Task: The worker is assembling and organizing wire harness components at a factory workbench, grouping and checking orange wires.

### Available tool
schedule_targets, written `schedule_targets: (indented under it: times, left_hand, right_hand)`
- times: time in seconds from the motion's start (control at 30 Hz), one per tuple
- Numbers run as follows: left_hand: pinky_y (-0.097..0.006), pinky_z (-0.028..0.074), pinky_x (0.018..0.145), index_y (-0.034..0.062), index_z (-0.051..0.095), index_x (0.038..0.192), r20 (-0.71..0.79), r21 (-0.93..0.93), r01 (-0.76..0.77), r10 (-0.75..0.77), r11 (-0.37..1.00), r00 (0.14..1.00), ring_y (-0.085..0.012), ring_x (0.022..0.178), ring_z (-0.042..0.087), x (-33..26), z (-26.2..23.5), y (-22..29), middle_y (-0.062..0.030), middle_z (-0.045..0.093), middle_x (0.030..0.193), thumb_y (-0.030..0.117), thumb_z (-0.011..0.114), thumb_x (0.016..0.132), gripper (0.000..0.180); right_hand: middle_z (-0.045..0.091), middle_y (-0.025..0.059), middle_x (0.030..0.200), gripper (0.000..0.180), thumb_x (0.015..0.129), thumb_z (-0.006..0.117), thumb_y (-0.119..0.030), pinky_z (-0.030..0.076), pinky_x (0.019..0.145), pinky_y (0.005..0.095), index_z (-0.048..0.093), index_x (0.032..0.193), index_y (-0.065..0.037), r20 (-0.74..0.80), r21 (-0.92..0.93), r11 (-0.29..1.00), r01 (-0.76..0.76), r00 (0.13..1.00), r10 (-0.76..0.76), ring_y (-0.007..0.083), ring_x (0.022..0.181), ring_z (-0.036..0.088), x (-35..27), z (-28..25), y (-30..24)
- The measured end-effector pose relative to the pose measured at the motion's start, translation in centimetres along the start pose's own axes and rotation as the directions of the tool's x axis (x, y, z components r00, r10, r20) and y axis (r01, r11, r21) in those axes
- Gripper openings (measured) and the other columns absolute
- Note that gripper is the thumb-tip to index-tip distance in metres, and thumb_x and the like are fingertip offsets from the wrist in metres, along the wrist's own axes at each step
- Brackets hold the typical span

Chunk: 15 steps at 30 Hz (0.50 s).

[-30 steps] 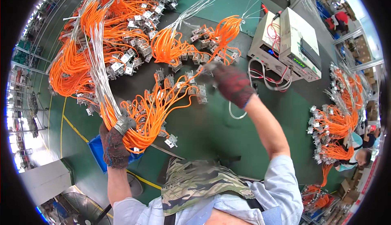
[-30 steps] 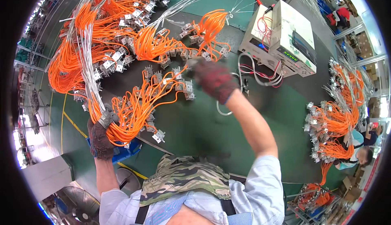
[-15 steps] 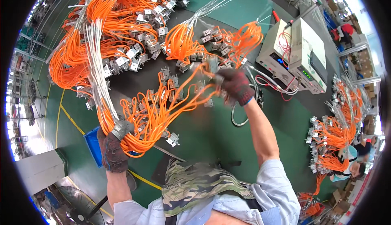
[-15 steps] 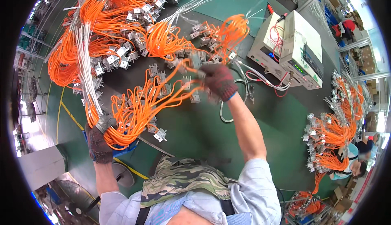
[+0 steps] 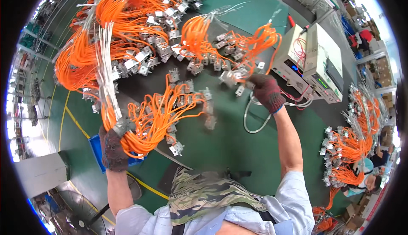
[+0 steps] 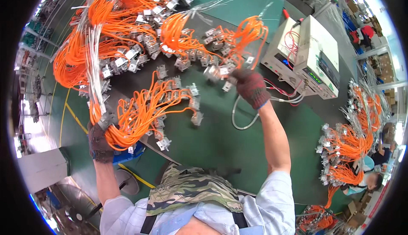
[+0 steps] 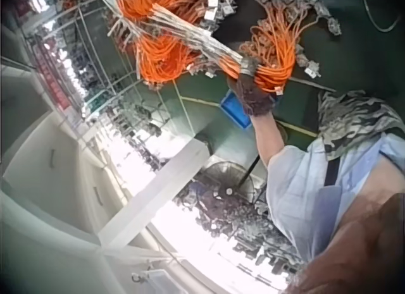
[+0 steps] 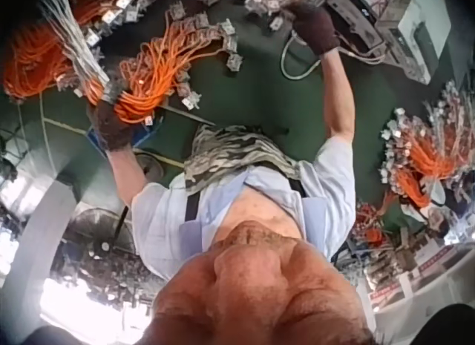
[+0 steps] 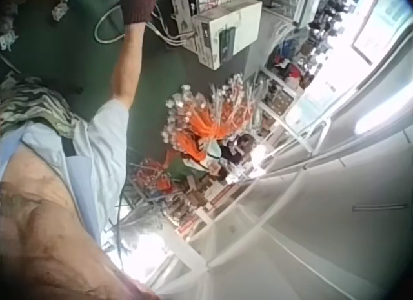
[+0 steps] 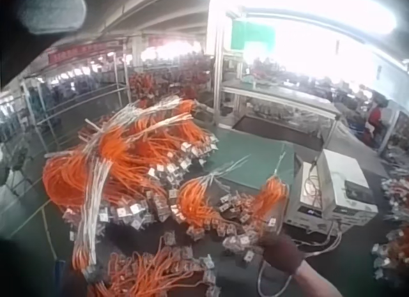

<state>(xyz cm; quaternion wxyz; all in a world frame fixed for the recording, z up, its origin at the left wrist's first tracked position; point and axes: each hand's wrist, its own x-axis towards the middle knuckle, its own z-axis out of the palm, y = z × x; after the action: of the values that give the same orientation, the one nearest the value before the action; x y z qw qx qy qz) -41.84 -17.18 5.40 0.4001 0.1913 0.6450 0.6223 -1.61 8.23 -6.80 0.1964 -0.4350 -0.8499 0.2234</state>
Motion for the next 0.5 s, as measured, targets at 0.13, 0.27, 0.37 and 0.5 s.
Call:
schedule_targets:
  times: [0.13, 0.27, 0.37, 0.5]
  left_hand:
    - [-0.033, 0.060, 0.078, -0.0023, 0.067, 0.121, 0.025, 0.030, 0.047, -0.047, 0.998, 0.999, -0.0185, 0.087, 0.072, -0.5, 0.2, 0.2, -0.0087, 0.073, 0.099, 0.012, 0.075, 0.093, 0.033]
    - [-0.035, 0.061, 0.084, -0.0023, 0.067, 0.124, 0.145, 0.150, 0.065, -0.087, 0.987, 0.986, -0.0202, 0.095, 0.073, -3.9, 2.6, 1.6, -0.0085, 0.074, 0.106, 0.011, 0.077, 0.092, 0.036]
    - [-0.036, 0.060, 0.092, -0.0013, 0.069, 0.124, 0.225, 0.372, 0.028, -0.120, 0.928, 0.967, -0.0195, 0.100, 0.074, -7.9, 5.3, 2.3, -0.0087, 0.076, 0.111, 0.016, 0.083, 0.091, 0.040]
    - [-0.038, 0.059, 0.098, -0.0005, 0.070, 0.128, 0.529, 0.255, -0.123, -0.032, 0.959, 0.848, -0.0201, 0.108, 0.074, -12.0, 8.3, 4.8, -0.0092, 0.077, 0.118, 0.020, 0.083, 0.094, 0.042]
  right_hand:
    - [0.074, 0.0166, 0.112, 0.061, 0.091, 0.077, -0.021, 0.059, 0.073, 0.0511, 0.056, 0.148, -0.016, -0.003, -0.456, 0.886, -0.079, 0.996, 0.088, 0.0413, 0.093, 0.075, 0.7, 2.2, -5.0]
    - [0.068, 0.0178, 0.136, 0.070, 0.097, 0.076, -0.035, 0.061, 0.086, 0.0478, 0.048, 0.158, -0.011, 0.155, 0.297, 0.954, -0.042, 0.988, -0.005, 0.0367, 0.105, 0.075, -1.0, 1.4, -14.2]
    - [0.069, 0.0163, 0.137, 0.073, 0.100, 0.073, -0.040, 0.055, 0.103, 0.0433, 0.049, 0.156, 0.000, 0.191, 0.831, 0.556, 0.001, 0.938, -0.288, 0.0216, 0.119, 0.069, -0.9, 2.2, -19.1]
    - [0.073, 0.0117, 0.123, 0.058, 0.096, 0.078, -0.032, 0.056, 0.100, 0.0414, 0.061, 0.141, 0.001, 0.222, 0.966, 0.219, -0.136, 0.871, -0.439, 0.0199, 0.111, 0.069, -2.2, 0.9, -24.2]
